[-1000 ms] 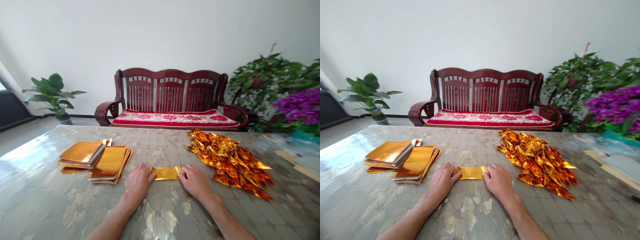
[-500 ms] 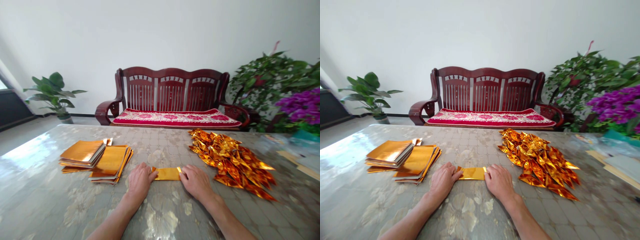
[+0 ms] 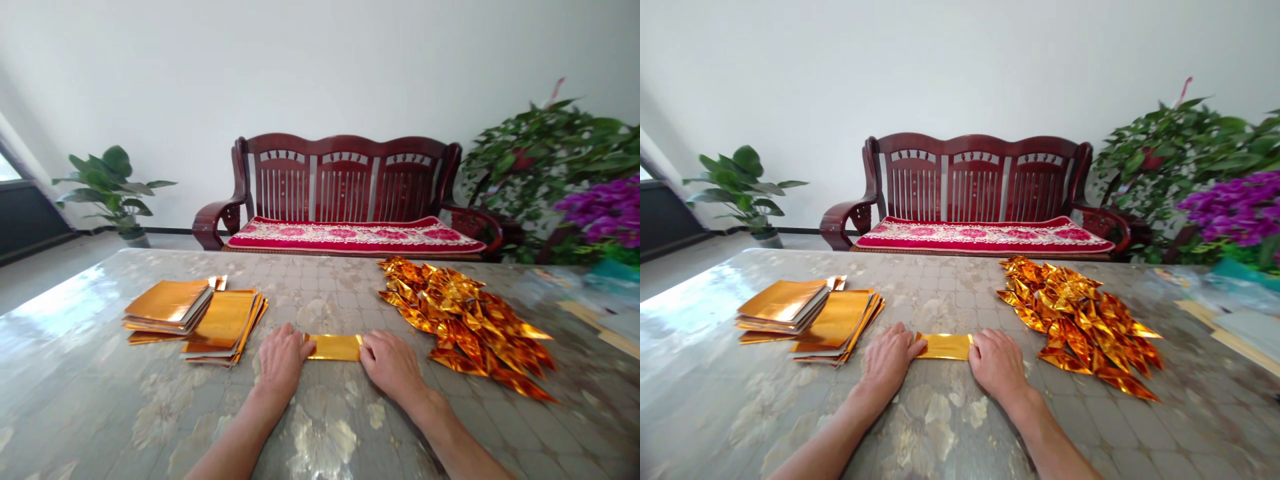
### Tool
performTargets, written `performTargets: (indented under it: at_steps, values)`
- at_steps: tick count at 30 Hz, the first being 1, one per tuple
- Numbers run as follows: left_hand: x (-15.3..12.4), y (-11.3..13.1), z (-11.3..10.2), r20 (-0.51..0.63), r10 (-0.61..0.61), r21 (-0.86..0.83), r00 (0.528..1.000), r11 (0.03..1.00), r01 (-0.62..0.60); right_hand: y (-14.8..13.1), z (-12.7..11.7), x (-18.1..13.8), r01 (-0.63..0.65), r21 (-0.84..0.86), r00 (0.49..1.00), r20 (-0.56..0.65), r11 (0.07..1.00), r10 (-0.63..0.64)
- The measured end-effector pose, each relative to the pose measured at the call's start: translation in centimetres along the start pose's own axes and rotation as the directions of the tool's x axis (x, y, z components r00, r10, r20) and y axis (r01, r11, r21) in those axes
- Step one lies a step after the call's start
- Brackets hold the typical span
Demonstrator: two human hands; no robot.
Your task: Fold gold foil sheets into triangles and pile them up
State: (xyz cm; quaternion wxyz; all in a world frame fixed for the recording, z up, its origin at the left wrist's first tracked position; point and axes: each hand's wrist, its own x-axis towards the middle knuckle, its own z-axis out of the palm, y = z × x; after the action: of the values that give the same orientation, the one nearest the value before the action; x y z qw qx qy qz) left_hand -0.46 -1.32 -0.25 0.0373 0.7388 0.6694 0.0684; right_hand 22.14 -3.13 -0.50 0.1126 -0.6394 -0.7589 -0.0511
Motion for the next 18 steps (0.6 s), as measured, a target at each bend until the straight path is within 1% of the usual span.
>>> performTargets:
  at_steps: [6,13,15,18]
  values:
    - [-0.15,0.18,-0.29,-0.002,0.004,0.035,1.000,0.999,-0.004,-0.14,-0.01,0.03,-0.001,-0.017,1.000,0.000,1.000,0.001]
    - [-0.18,0.34,-0.51,-0.005,0.015,0.024,1.000,1.000,-0.014,-0.29,-0.17,-0.10,-0.004,-0.026,1.000,0.004,1.000,0.004]
    - [-0.29,0.45,-0.45,-0.035,0.024,0.022,0.999,0.999,-0.023,-0.32,-0.18,-0.18,-0.005,-0.033,1.000,0.003,0.999,0.005]
    - [-0.56,0.56,-0.23,-0.131,0.064,0.004,0.989,0.998,-0.064,-0.40,-0.15,-0.24,-0.020,-0.052,1.000,0.011,0.998,0.021]
